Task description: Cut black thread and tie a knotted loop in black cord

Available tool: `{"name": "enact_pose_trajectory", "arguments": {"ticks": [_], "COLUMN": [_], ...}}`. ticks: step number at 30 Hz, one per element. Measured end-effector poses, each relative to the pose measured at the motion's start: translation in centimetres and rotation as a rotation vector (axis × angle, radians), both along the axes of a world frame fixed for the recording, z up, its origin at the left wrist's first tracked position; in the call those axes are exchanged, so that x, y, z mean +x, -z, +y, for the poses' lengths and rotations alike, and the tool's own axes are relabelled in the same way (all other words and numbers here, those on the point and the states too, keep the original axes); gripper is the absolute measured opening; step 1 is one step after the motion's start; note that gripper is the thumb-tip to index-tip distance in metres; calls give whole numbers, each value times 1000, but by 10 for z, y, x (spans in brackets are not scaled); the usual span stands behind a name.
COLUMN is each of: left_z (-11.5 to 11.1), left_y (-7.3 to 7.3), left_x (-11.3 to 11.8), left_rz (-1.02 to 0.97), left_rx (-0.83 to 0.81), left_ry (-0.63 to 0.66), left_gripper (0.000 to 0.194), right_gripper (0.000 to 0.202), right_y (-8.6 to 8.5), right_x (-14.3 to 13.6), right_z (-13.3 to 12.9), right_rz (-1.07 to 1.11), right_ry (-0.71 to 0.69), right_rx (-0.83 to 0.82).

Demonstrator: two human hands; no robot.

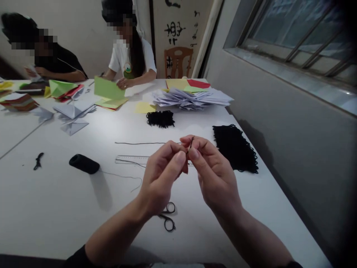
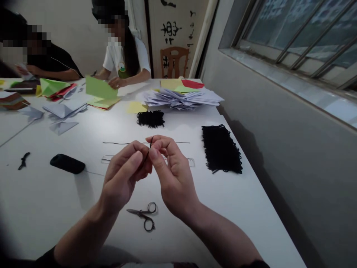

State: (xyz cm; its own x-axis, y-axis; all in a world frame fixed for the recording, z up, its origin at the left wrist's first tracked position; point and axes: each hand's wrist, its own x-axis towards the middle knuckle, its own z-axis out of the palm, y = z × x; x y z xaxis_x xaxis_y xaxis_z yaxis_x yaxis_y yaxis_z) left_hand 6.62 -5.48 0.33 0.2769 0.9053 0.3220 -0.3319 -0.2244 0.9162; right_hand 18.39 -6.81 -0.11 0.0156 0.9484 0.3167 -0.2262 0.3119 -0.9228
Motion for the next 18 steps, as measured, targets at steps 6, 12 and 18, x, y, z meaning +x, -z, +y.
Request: {"name": "enact_pose_trajectory", "arguments": {"ticks": [6, 12, 18], "left_z": [-6, -10, -11], "left_y": [1, 0, -3], "left_x": [-5, -10, -11], "left_rz": [15, 27, 83], "left_rx": [79, 110, 169], "left_ry": [-149, -153, -205], "left_gripper": [18, 18, 19], "right_gripper": [7, 14, 14], "right_y": [-5, -1, 0], "right_x": [-5, 2, 4], "right_z": [-5, -7, -6], "right_rz": [121, 105, 41], "right_ry": [-47, -128, -55], "right_rx": [-14, -7, 27]}}
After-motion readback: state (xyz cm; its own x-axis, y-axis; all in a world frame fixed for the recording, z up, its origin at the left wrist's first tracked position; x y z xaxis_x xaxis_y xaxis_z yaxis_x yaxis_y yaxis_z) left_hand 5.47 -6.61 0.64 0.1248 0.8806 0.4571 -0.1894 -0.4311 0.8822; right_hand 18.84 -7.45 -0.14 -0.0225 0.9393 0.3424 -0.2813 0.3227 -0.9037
